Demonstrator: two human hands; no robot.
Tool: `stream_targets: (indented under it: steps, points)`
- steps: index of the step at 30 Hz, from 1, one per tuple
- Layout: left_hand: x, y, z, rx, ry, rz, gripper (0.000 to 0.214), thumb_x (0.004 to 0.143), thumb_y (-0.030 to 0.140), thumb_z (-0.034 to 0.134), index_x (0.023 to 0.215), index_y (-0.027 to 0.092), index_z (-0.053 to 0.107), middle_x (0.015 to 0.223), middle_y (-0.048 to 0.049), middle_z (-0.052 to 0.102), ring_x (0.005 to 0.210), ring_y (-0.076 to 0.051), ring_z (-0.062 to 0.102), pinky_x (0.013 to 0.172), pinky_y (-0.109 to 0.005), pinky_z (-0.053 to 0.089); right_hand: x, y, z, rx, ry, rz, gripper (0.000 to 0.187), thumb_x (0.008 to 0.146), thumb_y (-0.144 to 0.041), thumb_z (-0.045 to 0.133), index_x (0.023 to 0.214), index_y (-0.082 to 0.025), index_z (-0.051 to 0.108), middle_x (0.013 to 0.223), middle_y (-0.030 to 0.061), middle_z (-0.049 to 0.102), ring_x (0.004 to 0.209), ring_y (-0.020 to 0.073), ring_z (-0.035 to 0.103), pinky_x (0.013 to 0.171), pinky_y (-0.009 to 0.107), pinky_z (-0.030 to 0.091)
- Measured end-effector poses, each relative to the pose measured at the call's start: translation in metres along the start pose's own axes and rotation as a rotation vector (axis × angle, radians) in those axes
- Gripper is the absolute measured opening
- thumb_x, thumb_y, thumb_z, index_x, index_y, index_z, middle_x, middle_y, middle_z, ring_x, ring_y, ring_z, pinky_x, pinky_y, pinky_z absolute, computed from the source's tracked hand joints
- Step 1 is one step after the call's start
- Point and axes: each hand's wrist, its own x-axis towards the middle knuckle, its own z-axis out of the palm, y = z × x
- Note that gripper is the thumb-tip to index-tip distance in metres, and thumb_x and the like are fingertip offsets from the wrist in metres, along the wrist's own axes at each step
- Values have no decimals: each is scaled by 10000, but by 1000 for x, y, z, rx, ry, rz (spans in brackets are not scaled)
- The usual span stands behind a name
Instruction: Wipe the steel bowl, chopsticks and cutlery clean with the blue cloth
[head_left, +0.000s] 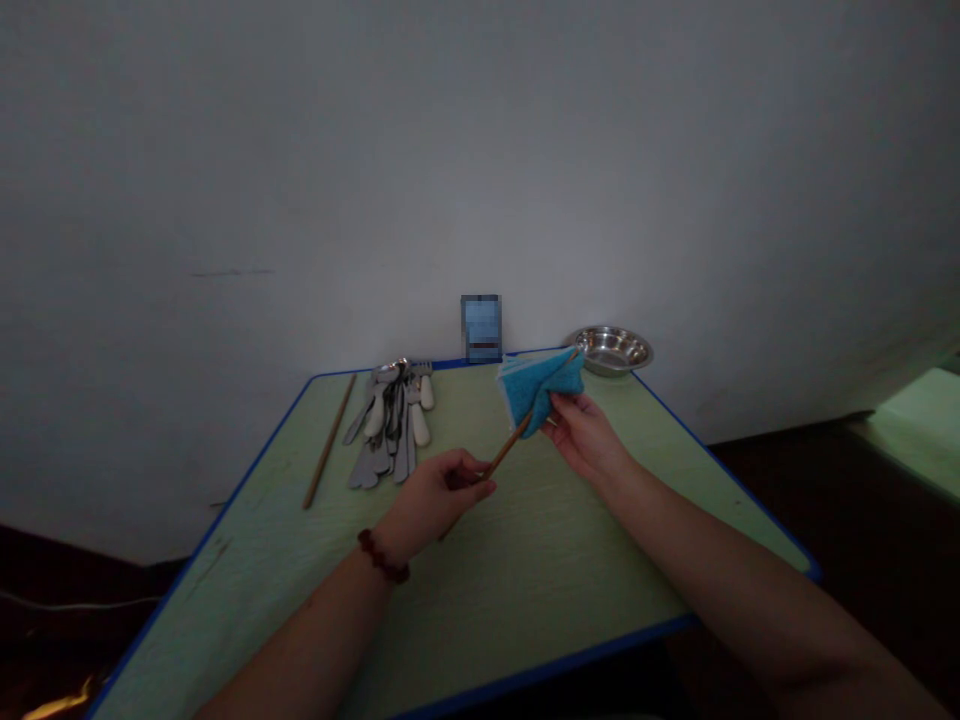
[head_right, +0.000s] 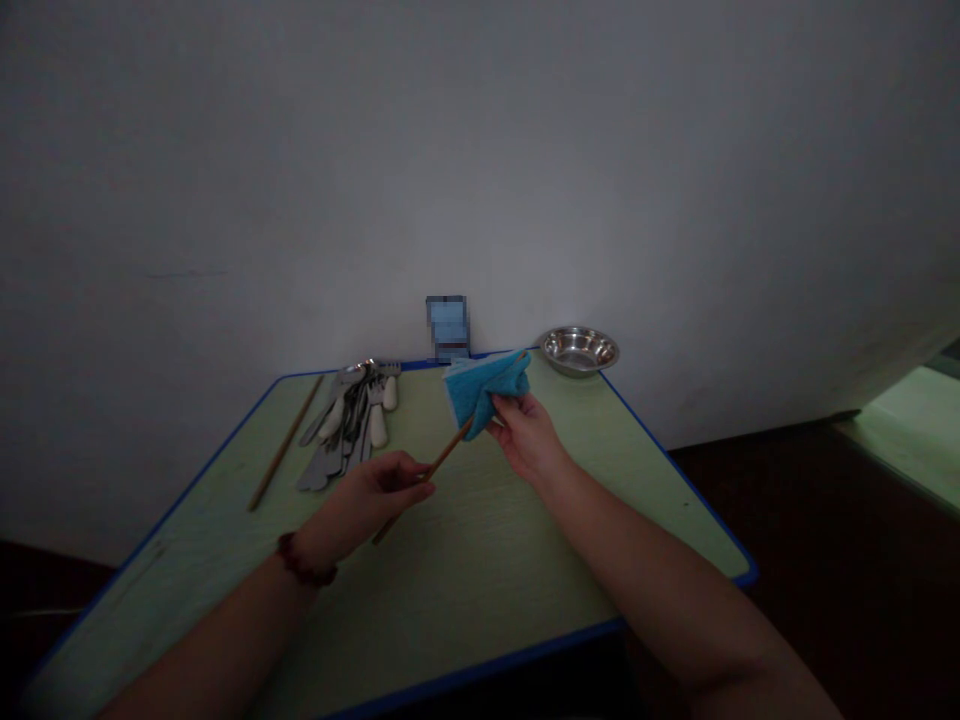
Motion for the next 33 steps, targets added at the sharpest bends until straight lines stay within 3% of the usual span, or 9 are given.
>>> stream_targets:
  steps: [33]
  points:
    - [1,4,1,7,-15,-1,225,591,350,628,696,156,585,628,12,602,586,-106,531,567,-227,408,-9,9,7,-20,-31,70,150,564,-234,690,673,-206,591,640,-51,617,593,93,551,628,281,482]
